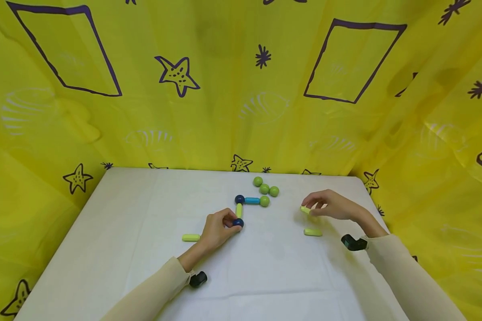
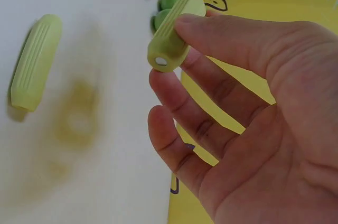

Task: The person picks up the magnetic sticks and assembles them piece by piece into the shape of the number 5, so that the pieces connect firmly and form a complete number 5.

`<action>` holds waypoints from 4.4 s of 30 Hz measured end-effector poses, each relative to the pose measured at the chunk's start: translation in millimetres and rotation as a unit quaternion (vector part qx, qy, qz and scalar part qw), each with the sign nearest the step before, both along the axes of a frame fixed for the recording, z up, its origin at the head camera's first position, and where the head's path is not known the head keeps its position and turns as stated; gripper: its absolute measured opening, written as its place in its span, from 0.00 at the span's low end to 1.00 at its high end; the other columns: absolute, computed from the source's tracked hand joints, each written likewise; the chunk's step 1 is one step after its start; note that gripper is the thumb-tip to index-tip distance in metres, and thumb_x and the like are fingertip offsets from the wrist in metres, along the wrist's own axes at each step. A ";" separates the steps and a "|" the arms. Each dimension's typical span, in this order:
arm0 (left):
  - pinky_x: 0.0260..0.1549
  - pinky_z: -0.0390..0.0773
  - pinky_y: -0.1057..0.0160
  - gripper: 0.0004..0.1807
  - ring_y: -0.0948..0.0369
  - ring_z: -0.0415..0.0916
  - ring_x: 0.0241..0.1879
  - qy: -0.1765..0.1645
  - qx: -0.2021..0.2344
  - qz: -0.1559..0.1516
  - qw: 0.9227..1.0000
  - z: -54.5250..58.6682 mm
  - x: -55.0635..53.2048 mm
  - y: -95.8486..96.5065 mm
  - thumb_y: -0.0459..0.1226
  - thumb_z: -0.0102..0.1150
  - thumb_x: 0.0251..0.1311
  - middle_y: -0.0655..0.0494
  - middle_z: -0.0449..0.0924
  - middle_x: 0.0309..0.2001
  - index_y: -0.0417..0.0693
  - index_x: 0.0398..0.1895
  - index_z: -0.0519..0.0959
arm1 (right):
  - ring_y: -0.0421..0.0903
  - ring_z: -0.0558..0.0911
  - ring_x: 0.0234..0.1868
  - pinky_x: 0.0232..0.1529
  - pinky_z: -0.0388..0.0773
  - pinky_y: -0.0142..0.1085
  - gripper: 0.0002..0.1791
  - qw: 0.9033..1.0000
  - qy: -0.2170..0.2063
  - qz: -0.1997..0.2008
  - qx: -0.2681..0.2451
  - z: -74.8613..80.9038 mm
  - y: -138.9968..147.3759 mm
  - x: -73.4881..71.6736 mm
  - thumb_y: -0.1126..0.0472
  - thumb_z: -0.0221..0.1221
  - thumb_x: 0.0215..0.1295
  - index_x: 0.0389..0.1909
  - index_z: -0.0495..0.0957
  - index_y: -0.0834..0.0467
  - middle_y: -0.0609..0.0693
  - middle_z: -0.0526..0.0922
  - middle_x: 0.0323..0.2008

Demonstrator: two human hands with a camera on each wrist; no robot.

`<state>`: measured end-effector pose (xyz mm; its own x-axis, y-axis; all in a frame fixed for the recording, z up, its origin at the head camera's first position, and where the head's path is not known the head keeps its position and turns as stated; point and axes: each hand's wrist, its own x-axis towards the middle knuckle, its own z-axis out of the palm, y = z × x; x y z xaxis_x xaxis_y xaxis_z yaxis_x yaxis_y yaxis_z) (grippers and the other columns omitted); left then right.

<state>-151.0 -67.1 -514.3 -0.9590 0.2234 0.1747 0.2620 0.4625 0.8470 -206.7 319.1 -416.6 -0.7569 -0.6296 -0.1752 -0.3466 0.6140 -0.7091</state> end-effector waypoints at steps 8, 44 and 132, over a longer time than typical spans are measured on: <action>0.34 0.79 0.68 0.12 0.64 0.78 0.32 0.004 0.002 0.000 1.000 -1.6 -0.2 -0.1 0.32 0.77 0.55 0.54 0.86 0.35 0.45 0.39 0.82 | 0.53 0.83 0.48 0.51 0.81 0.43 0.14 1.000 -0.003 -0.007 -0.014 4.6 -5.3 1.0 0.63 0.67 0.68 0.54 0.84 0.56 0.53 0.85 0.50; 0.35 0.80 0.63 0.12 0.61 0.80 0.32 0.011 -0.007 0.014 1.000 -2.2 0.0 1.8 0.32 0.76 0.55 0.52 0.86 0.36 0.44 0.41 0.82 | 0.45 0.82 0.47 0.51 0.80 0.37 0.13 0.996 -0.041 0.083 -0.002 -29.1 -108.0 -25.7 0.68 0.65 0.68 0.51 0.85 0.56 0.46 0.86 0.45; 0.35 0.77 0.66 0.11 0.59 0.78 0.34 0.005 0.003 0.006 1.000 -0.4 2.0 3.5 0.31 0.74 0.58 0.53 0.85 0.37 0.44 0.40 0.81 | 0.51 0.84 0.43 0.44 0.82 0.45 0.17 0.992 0.096 -0.058 -0.053 -42.4 -83.5 -21.4 0.64 0.65 0.69 0.57 0.82 0.61 0.57 0.86 0.49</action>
<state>-149.0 -63.5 -514.7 -0.9596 0.2107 0.1863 0.2655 0.4599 0.8474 -228.0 235.7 -459.1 -0.8382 -0.5438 0.0412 -0.4131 0.5836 -0.6991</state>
